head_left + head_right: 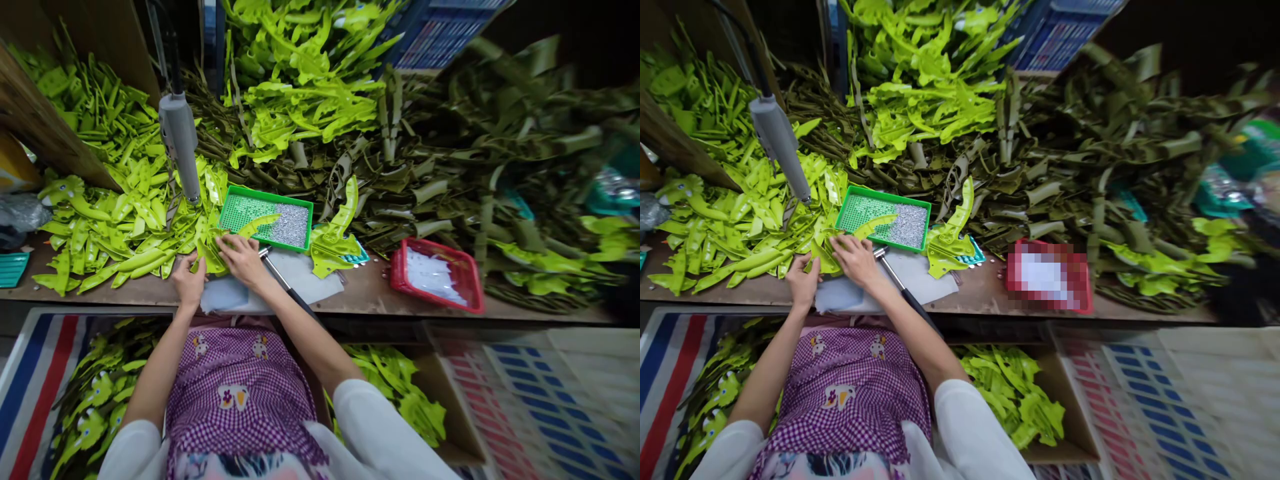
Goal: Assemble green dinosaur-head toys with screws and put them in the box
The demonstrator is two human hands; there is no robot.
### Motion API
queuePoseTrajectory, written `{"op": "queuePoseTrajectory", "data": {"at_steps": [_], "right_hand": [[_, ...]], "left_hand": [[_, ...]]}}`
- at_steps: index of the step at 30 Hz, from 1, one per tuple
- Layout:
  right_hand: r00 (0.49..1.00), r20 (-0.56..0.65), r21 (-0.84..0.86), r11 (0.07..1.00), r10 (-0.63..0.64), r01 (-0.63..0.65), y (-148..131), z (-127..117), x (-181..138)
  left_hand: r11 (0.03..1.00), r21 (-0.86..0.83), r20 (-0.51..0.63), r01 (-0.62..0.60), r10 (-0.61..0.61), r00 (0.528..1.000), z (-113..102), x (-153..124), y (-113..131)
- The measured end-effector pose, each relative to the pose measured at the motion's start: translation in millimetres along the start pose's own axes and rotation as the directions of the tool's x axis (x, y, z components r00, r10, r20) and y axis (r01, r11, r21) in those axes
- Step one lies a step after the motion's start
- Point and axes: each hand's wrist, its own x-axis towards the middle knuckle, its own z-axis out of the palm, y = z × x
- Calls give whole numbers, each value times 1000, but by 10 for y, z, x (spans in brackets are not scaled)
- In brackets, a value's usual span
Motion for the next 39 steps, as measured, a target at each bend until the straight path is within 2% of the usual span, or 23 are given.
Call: {"op": "queuePoseTrajectory", "data": {"at_steps": [2,5,8,10,11,14,16,18,21,23,25,26,27,29,30,31,32,33,35,36,37,39], "right_hand": [[999,-8,-49,998,36,-37,-70,-133,-215],[963,-75,-137,954,258,-266,-34,-378,-719],[914,28,-167,903,405,-395,213,-579,-1212],[904,120,-126,909,411,-397,411,-686,-1406],[903,123,-107,910,413,-401,483,-735,-1450],[885,-50,-29,885,462,-464,467,-830,-1392],[861,-104,172,862,498,-477,244,-797,-1250],[863,23,428,776,504,-464,-65,-672,-1097],[826,203,595,604,525,-530,-428,-408,-960],[812,239,646,537,532,-542,-504,-268,-942],[827,258,680,515,499,-523,-456,-186,-949],[837,260,680,525,480,-512,-398,-165,-948],[847,255,669,547,466,-503,-326,-154,-938],[873,231,632,616,430,-471,-157,-153,-882],[891,218,613,654,399,-443,-65,-160,-834],[910,208,595,692,359,-408,29,-169,-776],[928,204,576,728,313,-372,123,-180,-708],[941,209,553,762,265,-337,214,-192,-635],[953,244,509,812,182,-285,376,-215,-490],[952,269,491,830,144,-265,441,-224,-426],[950,290,476,845,113,-245,493,-231,-372],[951,303,453,868,64,-203,553,-235,-304]], "left_hand": [[998,-39,-3,48,-48,999,0,10,10],[992,-64,-9,110,-111,994,-1,59,16],[981,-92,13,171,-170,985,-13,117,21],[968,-134,32,212,-209,977,-34,91,35],[958,-163,31,234,-232,972,-50,40,50],[926,-249,16,284,-289,957,-100,-292,129],[910,-289,12,298,-308,951,-110,-615,203],[891,-324,-3,319,-338,941,-91,-942,274],[868,-338,-1,363,-386,922,-55,-1315,318],[874,-296,53,384,-387,921,-64,-1455,293],[892,-216,161,397,-368,916,-116,-1524,251],[897,-163,248,410,-365,897,-157,-1539,237],[900,-99,360,424,-365,859,-207,-1544,233],[907,54,600,418,-364,712,-328,-1526,263],[916,119,679,382,-356,642,-392,-1498,296],[934,160,713,320,-334,616,-453,-1452,333],[955,178,705,237,-292,647,-505,-1385,371],[972,186,652,143,-231,722,-543,-1295,403],[969,242,474,-52,-71,878,-565,-1051,430],[945,300,398,-132,2,917,-549,-908,422],[909,370,361,-190,48,931,-521,-762,401],[849,469,371,-244,61,927,-451,-502,337]]}}
